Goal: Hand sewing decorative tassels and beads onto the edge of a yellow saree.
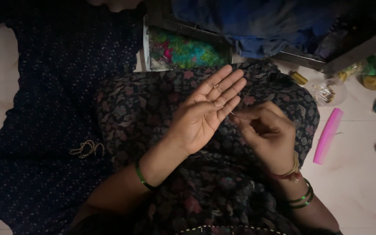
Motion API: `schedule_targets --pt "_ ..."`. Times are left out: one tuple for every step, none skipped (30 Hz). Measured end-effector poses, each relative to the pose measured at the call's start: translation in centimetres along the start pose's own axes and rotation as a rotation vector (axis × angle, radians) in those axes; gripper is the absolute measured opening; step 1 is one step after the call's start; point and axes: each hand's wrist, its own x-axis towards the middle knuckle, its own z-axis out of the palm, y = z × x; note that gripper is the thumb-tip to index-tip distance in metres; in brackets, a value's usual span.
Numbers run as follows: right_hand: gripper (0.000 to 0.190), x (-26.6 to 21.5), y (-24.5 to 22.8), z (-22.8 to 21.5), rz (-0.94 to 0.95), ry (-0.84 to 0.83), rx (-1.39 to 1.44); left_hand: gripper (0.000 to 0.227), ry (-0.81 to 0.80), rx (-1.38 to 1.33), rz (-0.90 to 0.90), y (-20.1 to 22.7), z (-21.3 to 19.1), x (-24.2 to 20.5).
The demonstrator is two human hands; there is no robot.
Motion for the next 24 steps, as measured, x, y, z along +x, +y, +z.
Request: schedule_targets --pt "0.015 0.0 0.0 0.0 0.001 0.003 -0.001 0.063 -0.002 0.000 -0.002 0.0 0.1 0.0" --pt "0.014 -0.1 0.0 0.1 -0.043 0.010 -0.007 0.062 0.001 0.006 -0.010 0.1 0.3 0.0" --pt "0.013 -0.1 0.1 0.1 -0.087 0.018 -0.014 0.062 0.005 0.013 -0.018 0.2 0.4 0.0" --pt "0.013 -0.1 0.0 0.1 -0.087 0.019 -0.014 0.062 0.004 0.013 -0.018 0.1 0.4 -0.1" --pt "0.014 -0.2 -0.1 0.1 -0.069 0.036 -0.078 0.061 -0.015 0.052 -0.020 0.1 0.5 -0.1" --pt "0.016 -0.2 -0.2 0.1 -0.050 0.053 -0.142 0.061 -0.034 0.092 -0.020 0.1 0.5 -0.2" --pt "0.016 -0.1 -0.5 0.0 -0.051 0.053 -0.142 0.061 -0.035 0.092 -0.020 0.1 0.4 -0.3" --pt "0.016 -0.1 -0.8 0.0 -0.089 0.046 -0.193 0.063 -0.056 0.117 -0.014 0.1 0.4 -0.3" --pt "0.017 0.0 -1.0 0.0 -0.127 0.038 -0.245 0.064 -0.077 0.141 -0.008 0.1 0.4 -0.4" --pt "0.017 0.0 -1.1 -0.1 -0.128 0.038 -0.245 0.064 -0.078 0.142 -0.007 0.2 0.4 -0.4" --pt "0.017 0.0 -1.2 -0.1 -0.100 0.023 -0.208 0.063 -0.070 0.149 -0.015 0.2 0.5 -0.4" --pt "0.016 0.0 -1.3 -0.2 -0.071 0.009 -0.171 0.062 -0.062 0.156 -0.022 0.2 0.5 -0.4" --pt "0.016 0.0 -1.4 -0.2 -0.071 0.009 -0.171 0.062 -0.062 0.157 -0.022 0.2 0.5 -0.3" --pt "0.017 0.1 -1.5 -0.2 -0.082 -0.004 -0.168 0.062 -0.061 0.159 -0.021 0.2 0.5 -0.3" --pt "0.018 0.2 -1.5 -0.3 -0.094 -0.016 -0.166 0.061 -0.061 0.162 -0.021 0.2 0.5 -0.3" --pt "0.018 0.2 -1.6 -0.2 -0.094 -0.016 -0.166 0.061 -0.061 0.162 -0.021 0.2 0.6 -0.2" --pt "0.017 0.2 -1.6 -0.2 -0.085 -0.015 -0.170 0.061 -0.072 0.183 -0.014 0.2 0.6 -0.2" --pt "0.015 0.2 -1.6 -0.1 -0.076 -0.014 -0.175 0.061 -0.082 0.204 -0.008 0.2 0.6 -0.1" --pt "0.015 0.2 -1.1 -0.2 -0.076 -0.014 -0.175 0.061 -0.083 0.204 -0.008 0.1 0.5 -0.1" --pt "0.014 0.2 -0.7 -0.2 -0.092 -0.023 -0.147 0.060 -0.096 0.232 0.003 0.1 0.4 0.0" --pt "0.013 0.3 -0.3 -0.3 -0.108 -0.033 -0.118 0.060 -0.109 0.260 0.014 0.0 0.4 0.1" --pt "0.013 0.3 0.1 -0.3 -0.114 -0.030 -0.120 0.060 -0.114 0.263 0.016 -0.1 0.2 0.2" --pt "0.011 0.3 0.6 -0.4 -0.009 -0.014 0.026 0.058 -0.081 0.197 -0.004 -0.2 0.1 0.4" --pt "0.009 0.6 1.0 -0.7 0.086 0.012 0.170 0.056 -0.061 0.136 -0.027 -0.2 0.0 1.1"
